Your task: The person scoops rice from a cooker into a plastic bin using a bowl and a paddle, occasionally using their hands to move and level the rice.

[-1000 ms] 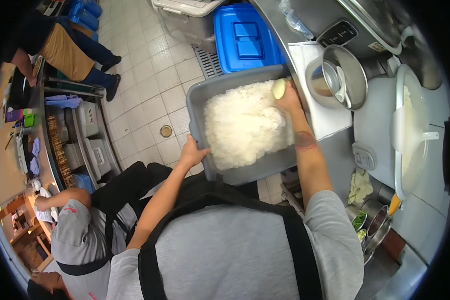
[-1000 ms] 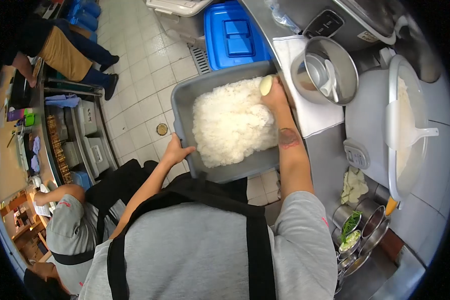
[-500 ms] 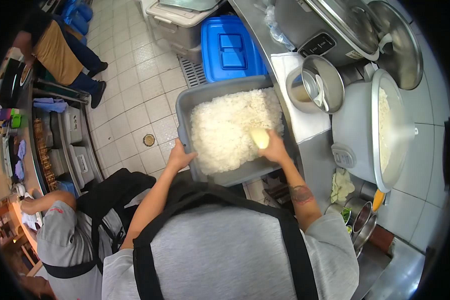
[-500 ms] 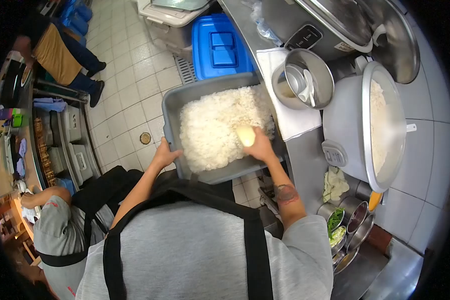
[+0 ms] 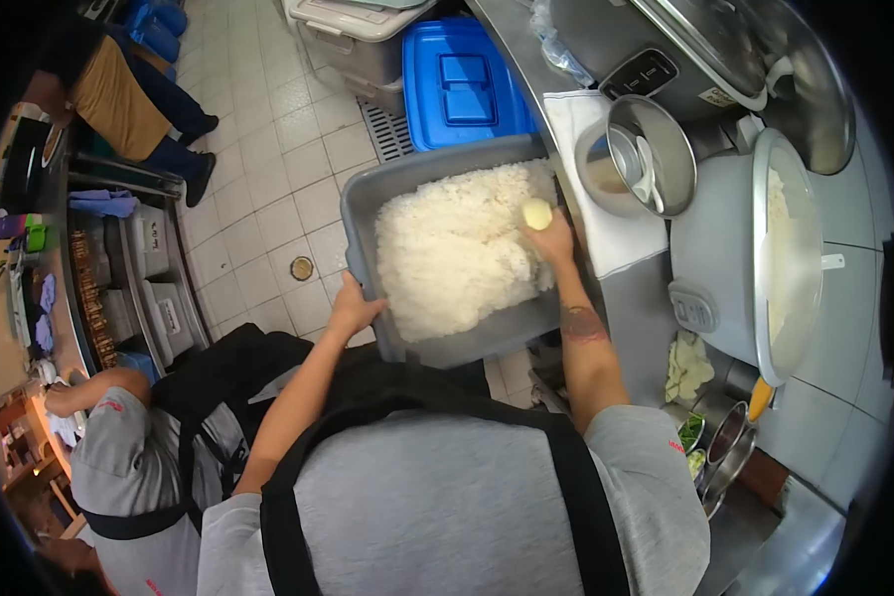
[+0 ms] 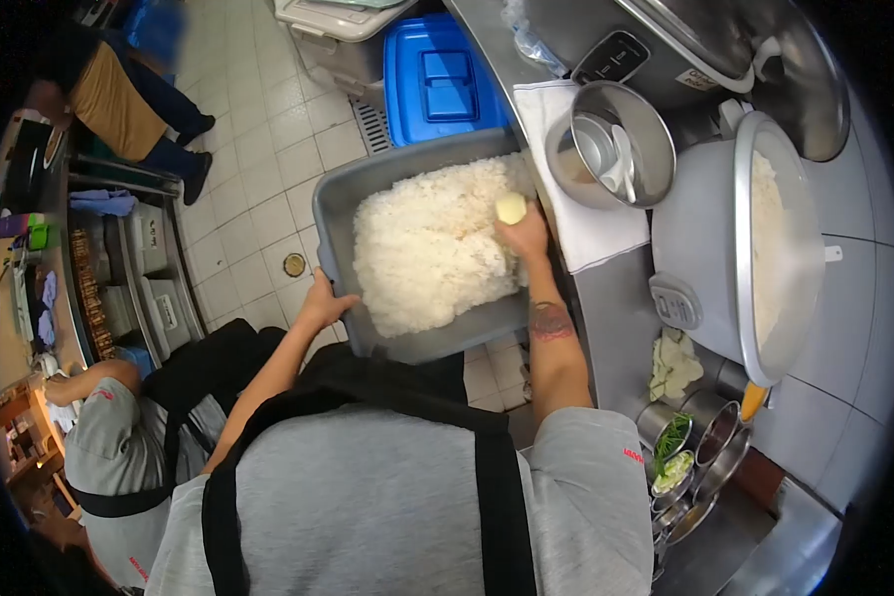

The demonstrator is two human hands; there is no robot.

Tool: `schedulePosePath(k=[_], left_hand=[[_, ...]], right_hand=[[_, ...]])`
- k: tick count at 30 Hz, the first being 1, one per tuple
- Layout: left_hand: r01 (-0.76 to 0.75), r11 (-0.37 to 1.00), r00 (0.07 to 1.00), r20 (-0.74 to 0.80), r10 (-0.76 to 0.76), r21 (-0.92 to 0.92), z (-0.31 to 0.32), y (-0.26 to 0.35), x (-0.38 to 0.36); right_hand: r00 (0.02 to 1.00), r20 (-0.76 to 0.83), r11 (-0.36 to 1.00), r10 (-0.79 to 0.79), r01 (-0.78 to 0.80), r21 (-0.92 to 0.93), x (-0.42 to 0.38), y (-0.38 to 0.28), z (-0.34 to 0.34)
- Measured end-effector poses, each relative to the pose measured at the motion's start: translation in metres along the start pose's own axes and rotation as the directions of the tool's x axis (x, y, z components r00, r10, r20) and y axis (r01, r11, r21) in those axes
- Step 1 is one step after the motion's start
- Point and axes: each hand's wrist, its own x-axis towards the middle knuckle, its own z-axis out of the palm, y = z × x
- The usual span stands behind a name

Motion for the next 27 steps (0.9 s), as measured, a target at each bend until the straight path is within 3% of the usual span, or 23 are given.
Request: schedulePosePath(k=[3,9,11,13,14,16,18,23,25,27], left_hand=[[0.027,0.987,0.998,-0.061,-0.018,0.157,-0.004,0.003,0.001],[0.005,0.994,0.999,-0.049,0.001,0.108,-0.003,-0.007,0.005],[0.018,0.988,0.998,-0.067,-0.008,0.152,-0.004,-0.002,0.002],[0.041,0.979,0.997,-0.075,-0.026,0.202,-0.003,-0.002,-0.004],[0.029,0.984,0.997,-0.072,-0.016,0.178,-0.003,-0.003,-0.004],[0.018,0.987,0.997,-0.076,-0.006,0.157,-0.001,-0.008,0.000],[-0.104,0.994,0.992,-0.073,0.107,0.041,0.004,-0.021,0.004],[-0.034,0.993,0.998,-0.057,0.040,0.109,-0.001,-0.007,-0.001],[-0.059,0.995,0.996,-0.064,0.065,0.085,0.005,-0.008,0.001],[0.037,0.991,0.998,-0.057,-0.030,0.130,0.004,-0.004,-0.001]], right_hand=[[0.999,-0.040,0.998,-0.025,0.022,-0.059,-0.032,-0.020,0.009],[0.933,0.192,0.950,-0.305,0.313,-0.009,-0.061,-0.066,0.009],[0.922,-0.083,0.926,-0.378,0.377,-0.027,-0.043,-0.070,0.013],[0.749,-0.430,0.845,-0.504,0.324,-0.425,-0.012,-0.072,0.014],[0.895,-0.318,0.881,-0.314,0.150,-0.448,0.000,-0.072,0.012],[0.885,-0.255,0.865,-0.389,0.256,-0.431,0.034,-0.055,0.019],[0.912,-0.216,0.884,-0.347,0.242,-0.400,0.041,-0.050,0.026],[0.947,-0.068,0.923,-0.315,0.289,-0.256,0.078,-0.040,0.023],[0.963,0.143,0.953,-0.229,0.252,-0.170,0.091,-0.043,0.016],[0.951,0.232,0.941,-0.203,0.255,-0.221,0.092,-0.050,0.010]])
